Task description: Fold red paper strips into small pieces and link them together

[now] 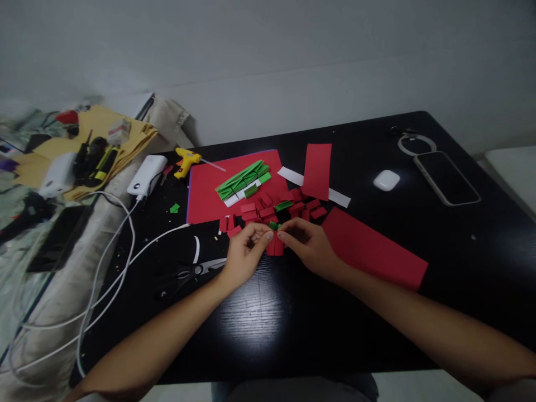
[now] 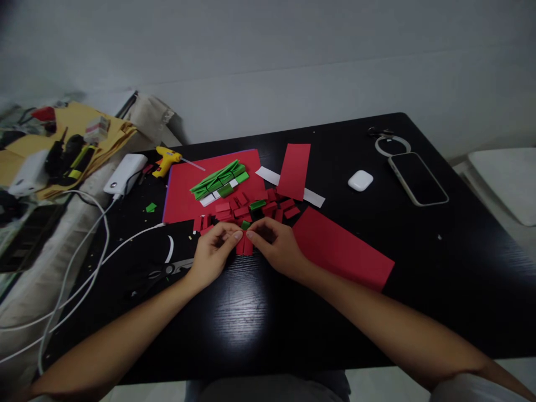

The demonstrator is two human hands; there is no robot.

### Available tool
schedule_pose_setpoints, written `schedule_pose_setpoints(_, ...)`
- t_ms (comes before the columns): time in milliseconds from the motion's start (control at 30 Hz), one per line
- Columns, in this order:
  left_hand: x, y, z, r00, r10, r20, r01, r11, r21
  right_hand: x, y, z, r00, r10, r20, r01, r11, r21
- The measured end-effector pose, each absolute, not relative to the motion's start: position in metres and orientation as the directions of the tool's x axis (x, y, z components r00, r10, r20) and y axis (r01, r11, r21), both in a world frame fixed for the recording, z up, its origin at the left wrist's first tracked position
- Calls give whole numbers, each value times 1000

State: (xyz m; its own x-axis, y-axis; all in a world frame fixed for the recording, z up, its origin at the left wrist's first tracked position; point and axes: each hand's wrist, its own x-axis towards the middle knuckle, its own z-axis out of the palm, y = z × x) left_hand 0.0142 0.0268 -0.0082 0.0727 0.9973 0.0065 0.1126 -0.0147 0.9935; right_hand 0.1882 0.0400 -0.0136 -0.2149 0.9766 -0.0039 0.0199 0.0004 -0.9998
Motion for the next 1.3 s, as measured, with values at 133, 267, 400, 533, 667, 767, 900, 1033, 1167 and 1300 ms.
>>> schedule_pose_setpoints(133, 14, 27, -10, 80, 997, -1, 77, -5, 997, 189, 40, -12, -221, 975, 0, 27, 7, -1000)
schedule_pose_setpoints(267, 14, 27, -12, 83, 996, -20, 53, 15, 998, 189, 40, -11, -219, 976, 2, 45, 12, -999)
schedule_pose_setpoints(400, 14, 27, -12, 72, 997, -22, 46, 18, 999, 189, 41, -15, -226, 974, 1, 40, 10, -999)
schedule_pose_setpoints(533, 15, 27, -10, 72, 997, -20, 58, 16, 998, 189, 41, -17, -227, 974, -2, 27, 5, -1000)
schedule_pose_setpoints(667, 15, 27, -8, 77, 997, -20, 70, 15, 997, 188, 40, -16, -221, 975, -14, 24, -8, -1000)
schedule_pose_setpoints(767, 15, 27, -9, 73, 997, -17, 74, 12, 997, 188, 40, -16, -216, 976, -14, 25, -9, -1000)
schedule_pose_setpoints(900, 14, 28, -12, 76, 997, -8, 76, 2, 997, 187, 41, -16, -217, 976, -10, 4, -10, -1000)
schedule_pose_setpoints(1033, 14, 28, -13, 86, 996, 0, 69, -6, 998, 188, 40, -12, -207, 978, -17, 39, -10, -999)
schedule_pose_setpoints(1167, 14, 27, -11, 83, 997, 6, 77, -13, 997, 188, 40, -10, -216, 976, -20, 75, -4, -997)
schedule_pose_setpoints(1300, 14, 26, -10, 79, 997, 11, 87, -18, 996, 188, 41, -12, -213, 977, -16, 104, 6, -995)
